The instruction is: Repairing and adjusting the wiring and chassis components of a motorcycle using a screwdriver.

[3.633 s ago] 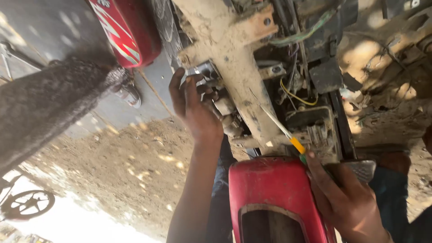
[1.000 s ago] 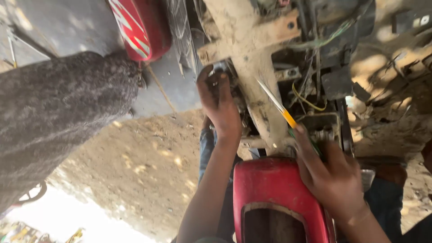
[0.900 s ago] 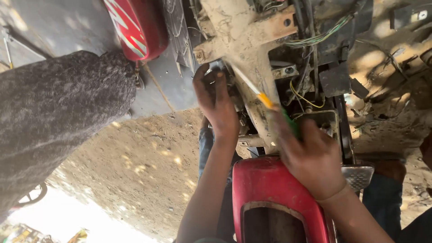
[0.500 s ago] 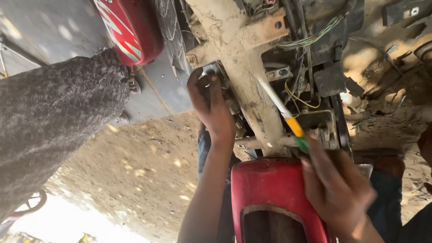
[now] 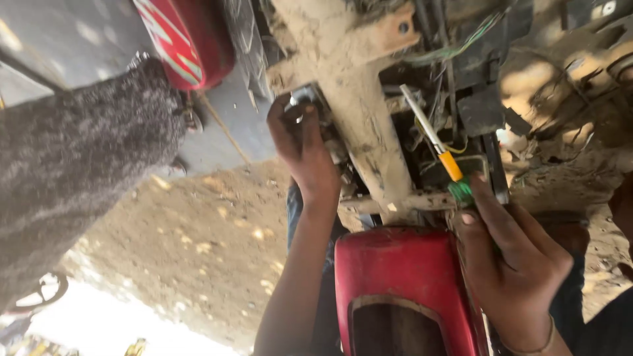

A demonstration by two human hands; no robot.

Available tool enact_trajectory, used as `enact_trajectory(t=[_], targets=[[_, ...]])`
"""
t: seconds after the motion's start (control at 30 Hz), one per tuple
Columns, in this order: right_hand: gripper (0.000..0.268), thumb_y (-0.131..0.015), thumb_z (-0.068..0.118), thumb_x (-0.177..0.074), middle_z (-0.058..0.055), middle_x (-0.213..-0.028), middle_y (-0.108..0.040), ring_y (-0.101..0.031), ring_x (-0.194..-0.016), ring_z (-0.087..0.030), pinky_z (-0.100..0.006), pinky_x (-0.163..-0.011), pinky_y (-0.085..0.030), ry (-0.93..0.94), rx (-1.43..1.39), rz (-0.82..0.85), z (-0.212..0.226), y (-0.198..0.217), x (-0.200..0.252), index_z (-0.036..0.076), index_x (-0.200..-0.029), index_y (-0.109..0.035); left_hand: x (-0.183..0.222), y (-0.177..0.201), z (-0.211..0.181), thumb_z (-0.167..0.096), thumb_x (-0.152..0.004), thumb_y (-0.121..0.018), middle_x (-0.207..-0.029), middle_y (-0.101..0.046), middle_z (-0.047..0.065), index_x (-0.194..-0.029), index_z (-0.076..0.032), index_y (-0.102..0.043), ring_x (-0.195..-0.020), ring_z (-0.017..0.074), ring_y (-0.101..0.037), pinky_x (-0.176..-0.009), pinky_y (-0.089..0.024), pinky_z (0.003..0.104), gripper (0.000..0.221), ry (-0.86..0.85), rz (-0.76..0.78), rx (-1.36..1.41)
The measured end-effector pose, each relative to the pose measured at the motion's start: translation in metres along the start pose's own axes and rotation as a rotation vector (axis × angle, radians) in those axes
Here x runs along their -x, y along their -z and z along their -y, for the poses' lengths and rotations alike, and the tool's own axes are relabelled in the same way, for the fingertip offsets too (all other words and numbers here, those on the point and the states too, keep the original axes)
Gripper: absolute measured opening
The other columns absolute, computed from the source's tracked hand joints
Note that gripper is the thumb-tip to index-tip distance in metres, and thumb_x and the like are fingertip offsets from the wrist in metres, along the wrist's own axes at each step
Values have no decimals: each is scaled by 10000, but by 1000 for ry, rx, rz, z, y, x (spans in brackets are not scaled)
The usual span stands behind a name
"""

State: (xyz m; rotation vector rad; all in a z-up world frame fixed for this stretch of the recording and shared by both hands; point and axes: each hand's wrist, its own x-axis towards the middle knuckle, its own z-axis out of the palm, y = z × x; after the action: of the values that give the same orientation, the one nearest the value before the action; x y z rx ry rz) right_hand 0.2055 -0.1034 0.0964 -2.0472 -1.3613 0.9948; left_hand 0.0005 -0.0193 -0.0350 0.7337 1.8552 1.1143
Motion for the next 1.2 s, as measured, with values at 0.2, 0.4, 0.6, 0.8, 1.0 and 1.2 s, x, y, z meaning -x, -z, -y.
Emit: enact_trajectory(t=[0.2,0.4,0.6,0.8,1.0,1.2], targets=[[394,-737,39,-992,-128,-790,-658,-535,-542,-136,-315,-461,-376,44,180,23,-7,-23,-30,45,-1385,-706,0,-5,1,-32,-1018,-606,-1086,-621,72,-1398,-29,-500,-915,122,-580,-782,-484,278,395,3,3,21],[395,-726,6,-1051,-93,-763,-604,-466,-557,-131,-318,-489,-327,229,181,-120,-12,-37,-63,55,-1441,-688,3,-4,-9,-27,-985,-598,-1067,-625,74,-1376,-23,-498,-881,133,-576,-722,-480,295,403,42,0,3],[401,-709,-26,-1001,-84,-784,-639,-468,-514,-89,-284,-422,-317,174,70,-69,-27,-18,-19,55,-1391,-665,1,-1,7,6,-1012,-595,-1101,-607,96,-1402,-10,-499,-951,147,-559,-831,-485,300,402,-36,14,-15],[453,-757,16,-1011,-85,-837,-628,-522,-552,-106,-304,-479,-414,155,125,-28,-32,-22,-12,103,-1447,-668,-2,-6,-3,3,-1000,-587,-1118,-608,103,-1385,-9,-489,-981,163,-602,-859,-534,317,398,9,40,23],[480,-759,34,-999,-87,-844,-631,-579,-611,-152,-353,-530,-474,210,145,-7,-34,-25,-15,131,-1456,-648,0,-6,1,10,-1018,-585,-1137,-593,93,-1404,-3,-488,-1003,151,-578,-881,-512,302,398,-9,37,43],[519,-764,57,-957,-99,-859,-611,-551,-585,-187,-398,-535,-492,244,295,27,-32,-27,-12,134,-1460,-662,2,-6,-3,5,-1005,-584,-1119,-592,90,-1397,-3,-498,-974,147,-567,-817,-482,296,402,-9,23,-7]])
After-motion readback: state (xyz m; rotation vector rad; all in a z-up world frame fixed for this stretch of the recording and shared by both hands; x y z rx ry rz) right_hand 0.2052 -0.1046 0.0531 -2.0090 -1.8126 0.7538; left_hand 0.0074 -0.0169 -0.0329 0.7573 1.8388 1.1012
